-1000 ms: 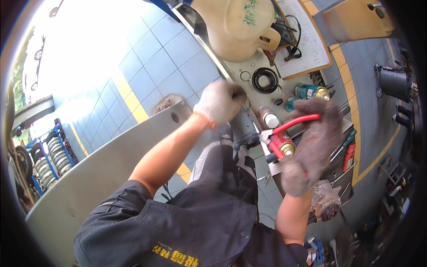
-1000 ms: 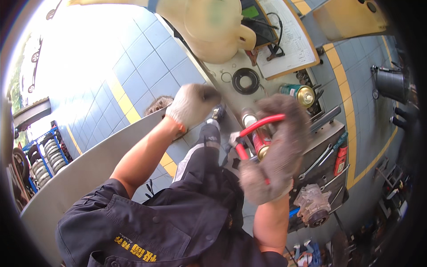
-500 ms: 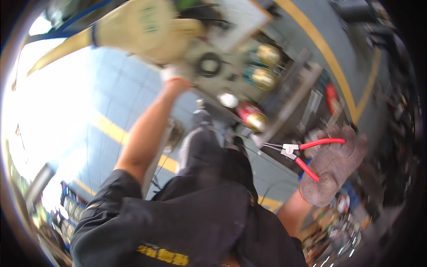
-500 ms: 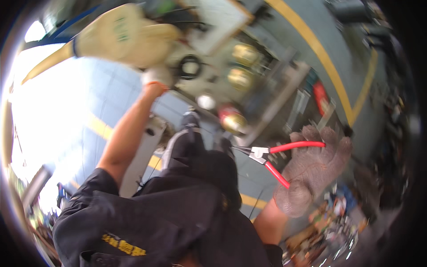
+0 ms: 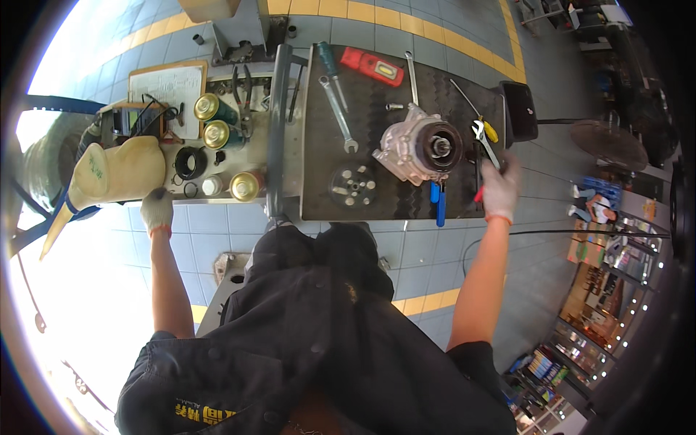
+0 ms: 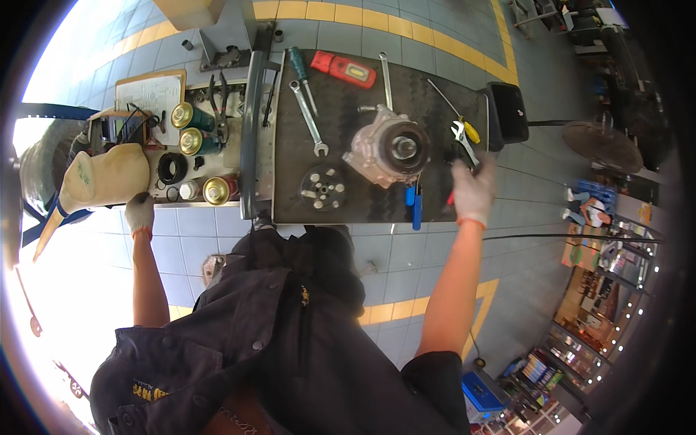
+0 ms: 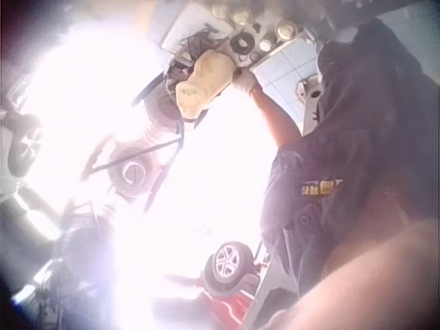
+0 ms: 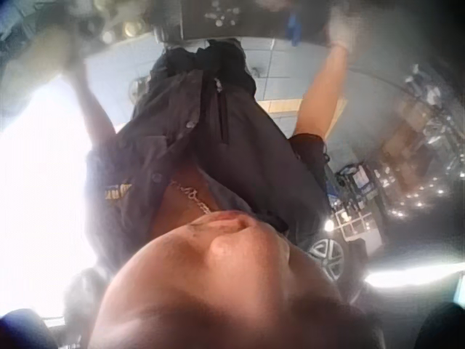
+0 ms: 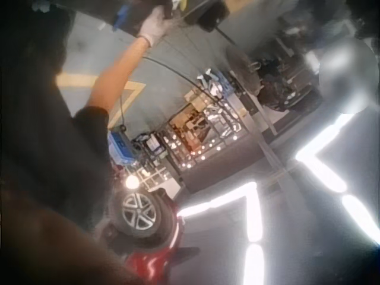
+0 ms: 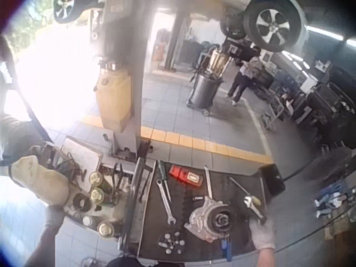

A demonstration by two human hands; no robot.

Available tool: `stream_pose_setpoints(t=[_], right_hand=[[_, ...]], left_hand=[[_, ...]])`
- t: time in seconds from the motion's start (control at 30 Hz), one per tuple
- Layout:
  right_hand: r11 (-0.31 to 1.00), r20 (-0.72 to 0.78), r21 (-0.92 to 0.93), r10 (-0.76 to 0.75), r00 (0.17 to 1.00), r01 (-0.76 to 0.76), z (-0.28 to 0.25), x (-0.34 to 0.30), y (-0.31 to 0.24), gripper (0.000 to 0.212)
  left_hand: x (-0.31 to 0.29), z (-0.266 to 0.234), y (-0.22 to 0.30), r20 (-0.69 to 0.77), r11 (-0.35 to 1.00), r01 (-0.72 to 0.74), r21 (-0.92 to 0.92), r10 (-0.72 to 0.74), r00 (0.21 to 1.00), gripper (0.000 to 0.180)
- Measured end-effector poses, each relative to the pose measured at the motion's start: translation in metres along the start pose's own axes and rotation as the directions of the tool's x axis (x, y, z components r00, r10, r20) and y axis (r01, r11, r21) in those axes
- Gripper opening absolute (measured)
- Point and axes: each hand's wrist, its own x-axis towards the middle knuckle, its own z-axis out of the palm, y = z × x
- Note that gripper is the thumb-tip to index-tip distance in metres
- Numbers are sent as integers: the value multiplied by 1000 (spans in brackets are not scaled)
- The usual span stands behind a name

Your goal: The person uses a screwdriver and pliers to disassemble a mechanical part on the floor, then moves to a workbench to continue disassembly and remove a ring from the part.

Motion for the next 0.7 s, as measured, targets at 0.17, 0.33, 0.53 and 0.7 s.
stream_pose_setpoints(t=[0.17, 0.33, 0.53, 0.7], right_hand=[[988, 175, -63, -129, 976, 142, 72, 53, 39, 67], [947, 323, -101, -259, 910, 306, 53, 64, 9, 73], [610, 677, 77, -613, 408, 788, 3, 46, -112, 100], [423, 863, -137, -393, 318, 895, 15, 39, -160, 114]], left_hand=[[-133, -18, 82, -492, 979, -193, -69, 135, 860, 30], [-250, 32, 275, -150, 704, -450, -549, 447, 882, 87], [-282, 83, 438, 18, 661, -536, -525, 638, 770, 153], [-278, 109, 455, -145, 517, -657, -549, 715, 684, 159]])
